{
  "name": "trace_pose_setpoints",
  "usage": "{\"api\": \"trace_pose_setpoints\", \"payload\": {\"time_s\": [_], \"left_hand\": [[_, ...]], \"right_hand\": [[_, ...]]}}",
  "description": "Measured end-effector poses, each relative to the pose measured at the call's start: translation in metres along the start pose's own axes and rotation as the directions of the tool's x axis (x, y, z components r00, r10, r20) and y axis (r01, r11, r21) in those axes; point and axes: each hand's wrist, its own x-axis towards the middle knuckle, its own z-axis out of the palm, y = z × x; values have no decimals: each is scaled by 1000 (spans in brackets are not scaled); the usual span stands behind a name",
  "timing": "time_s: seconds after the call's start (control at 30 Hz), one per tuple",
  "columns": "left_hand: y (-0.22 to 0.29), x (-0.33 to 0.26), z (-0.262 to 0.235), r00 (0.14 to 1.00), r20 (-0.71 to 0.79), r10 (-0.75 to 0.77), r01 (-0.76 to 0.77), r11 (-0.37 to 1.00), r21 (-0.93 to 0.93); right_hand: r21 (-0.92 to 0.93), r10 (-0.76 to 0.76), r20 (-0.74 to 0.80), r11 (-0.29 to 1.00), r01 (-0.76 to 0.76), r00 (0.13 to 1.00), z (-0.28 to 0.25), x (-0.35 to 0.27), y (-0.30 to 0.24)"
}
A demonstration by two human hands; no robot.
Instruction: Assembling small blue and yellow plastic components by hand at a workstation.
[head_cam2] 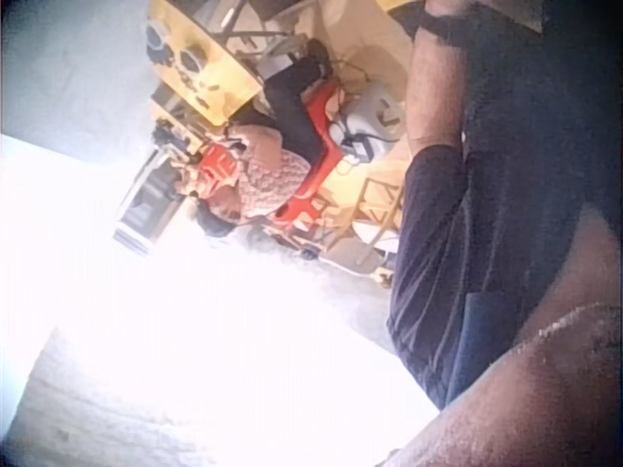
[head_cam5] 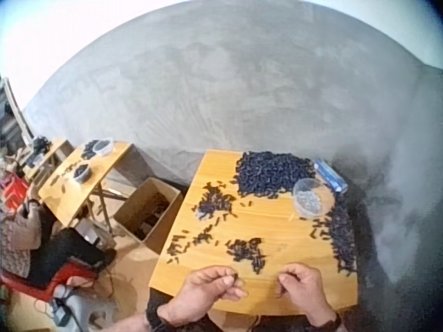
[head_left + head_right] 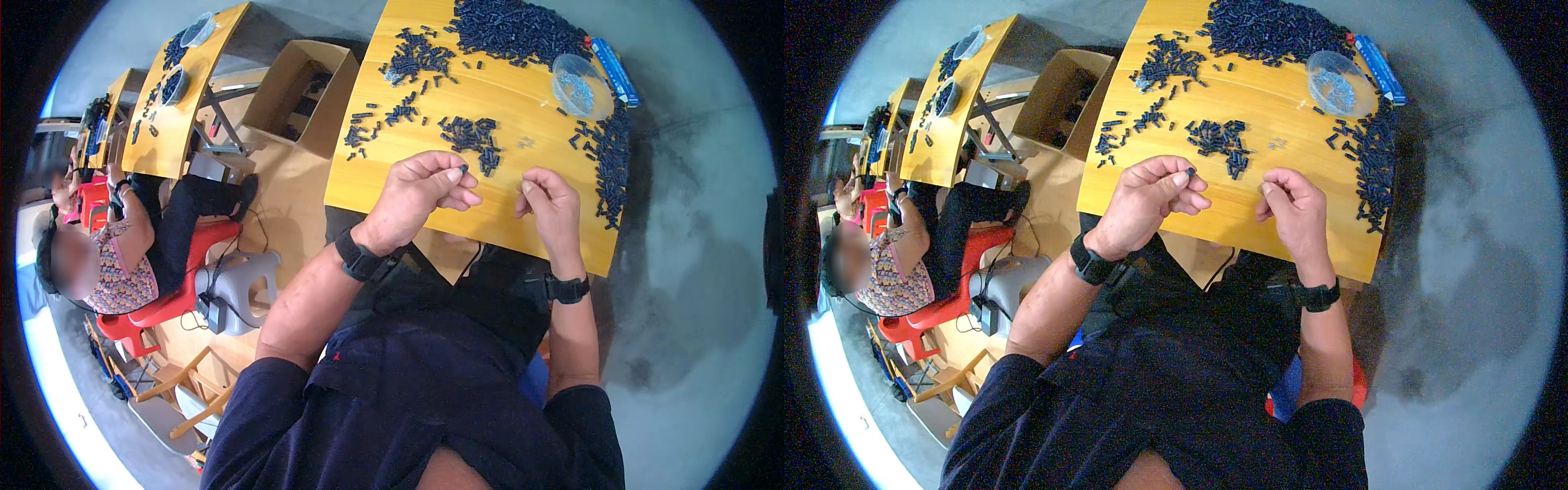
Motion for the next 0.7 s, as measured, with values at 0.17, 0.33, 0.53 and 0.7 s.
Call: {"api": "trace_pose_setpoints", "payload": {"time_s": [0.17, 0.33, 0.53, 0.7], "left_hand": [[4, -11, 2, 998, 63, 30, -31, 1000, 7], [10, -19, 4, 995, 85, 49, -53, 998, 45], [12, -22, -1, 988, 125, 86, -116, 958, 262], [17, -27, -4, 986, 130, 102, -128, 969, 209]], "right_hand": [[104, -82, 138, 992, 68, 987, 26, -9, -49], [173, -132, 236, 981, 92, 963, 43, -15, -66], [225, -111, 288, 973, 46, 951, 57, -19, -68], [224, -61, 318, 974, -12, 946, 63, -26, -65]]}}
